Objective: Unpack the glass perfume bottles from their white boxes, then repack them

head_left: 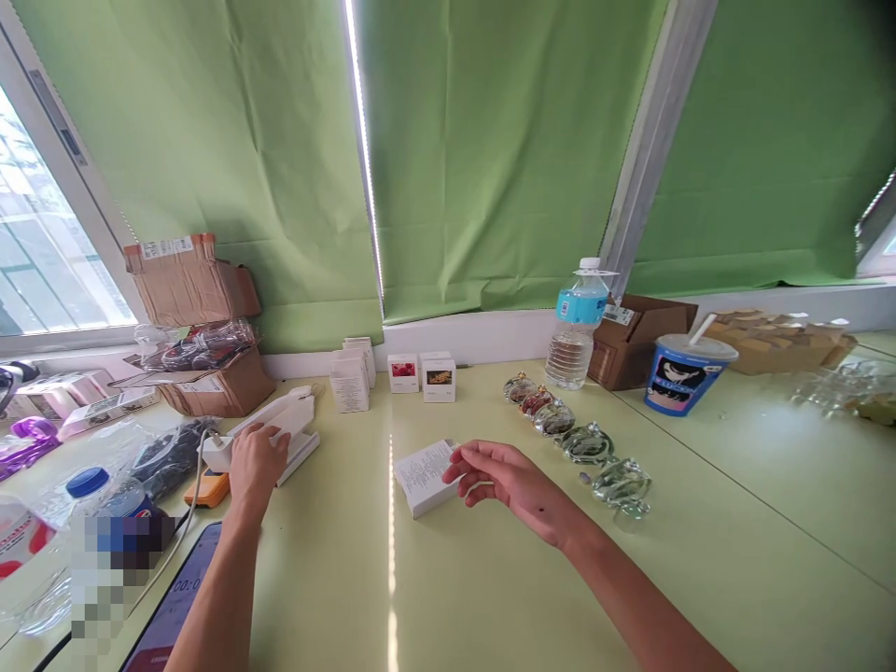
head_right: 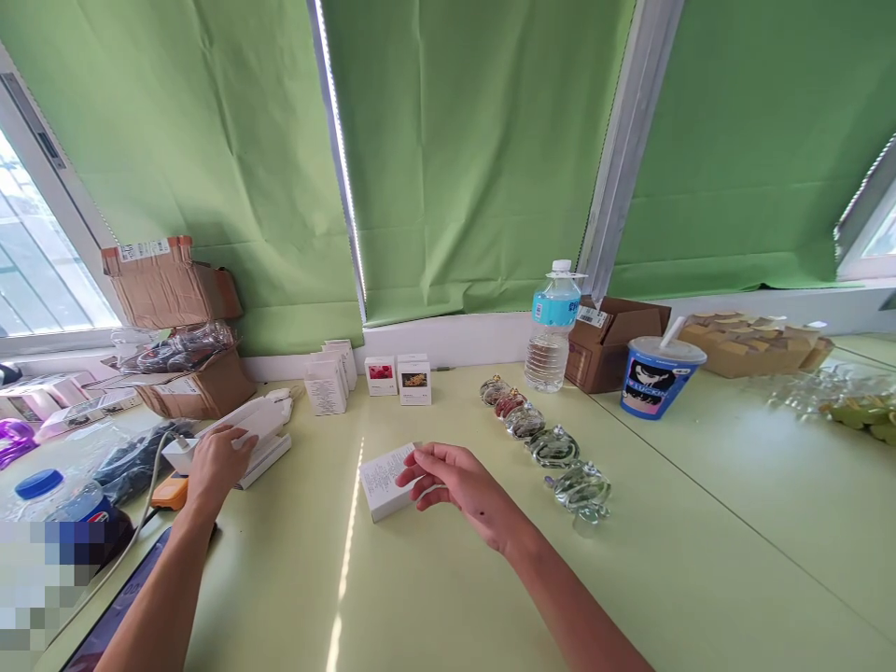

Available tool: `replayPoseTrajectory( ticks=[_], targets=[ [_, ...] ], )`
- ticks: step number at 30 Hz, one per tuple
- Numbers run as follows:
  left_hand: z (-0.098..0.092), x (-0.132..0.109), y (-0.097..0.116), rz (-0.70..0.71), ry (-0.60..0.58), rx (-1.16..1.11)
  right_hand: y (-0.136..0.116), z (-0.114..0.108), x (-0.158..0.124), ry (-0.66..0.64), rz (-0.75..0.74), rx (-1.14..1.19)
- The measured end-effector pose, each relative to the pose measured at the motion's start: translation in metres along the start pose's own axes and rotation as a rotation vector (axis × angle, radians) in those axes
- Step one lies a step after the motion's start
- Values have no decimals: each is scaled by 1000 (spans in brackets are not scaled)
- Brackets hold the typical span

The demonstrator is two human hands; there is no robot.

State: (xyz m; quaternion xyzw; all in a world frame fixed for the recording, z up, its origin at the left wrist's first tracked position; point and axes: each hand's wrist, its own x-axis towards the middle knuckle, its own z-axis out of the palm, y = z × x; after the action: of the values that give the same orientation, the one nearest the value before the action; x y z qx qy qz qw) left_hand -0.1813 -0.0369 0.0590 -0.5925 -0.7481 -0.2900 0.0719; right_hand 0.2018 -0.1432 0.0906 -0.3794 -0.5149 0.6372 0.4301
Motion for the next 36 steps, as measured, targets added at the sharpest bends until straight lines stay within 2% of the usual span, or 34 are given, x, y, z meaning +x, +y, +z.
replayPoseTrajectory(
  ticks=[5,10,21,25,33,36],
  targets=[
    [-11,-2,5,-20,95,44,-2,3,-1,5,5,-46],
    [-14,-11,12,0,130,136,1,3,-2,-36,11,-87],
    [-2,-18,16,-88,-34,303,6,6,-2,-85,28,-120],
    [-2,-18,17,-106,-48,304,5,7,-3,-69,34,-112],
    [-4,-20,16,-124,80,274,7,9,-2,-65,16,-185],
    [-7,-21,22,-127,160,243,14,5,4,50,-57,-322]
  ],
)
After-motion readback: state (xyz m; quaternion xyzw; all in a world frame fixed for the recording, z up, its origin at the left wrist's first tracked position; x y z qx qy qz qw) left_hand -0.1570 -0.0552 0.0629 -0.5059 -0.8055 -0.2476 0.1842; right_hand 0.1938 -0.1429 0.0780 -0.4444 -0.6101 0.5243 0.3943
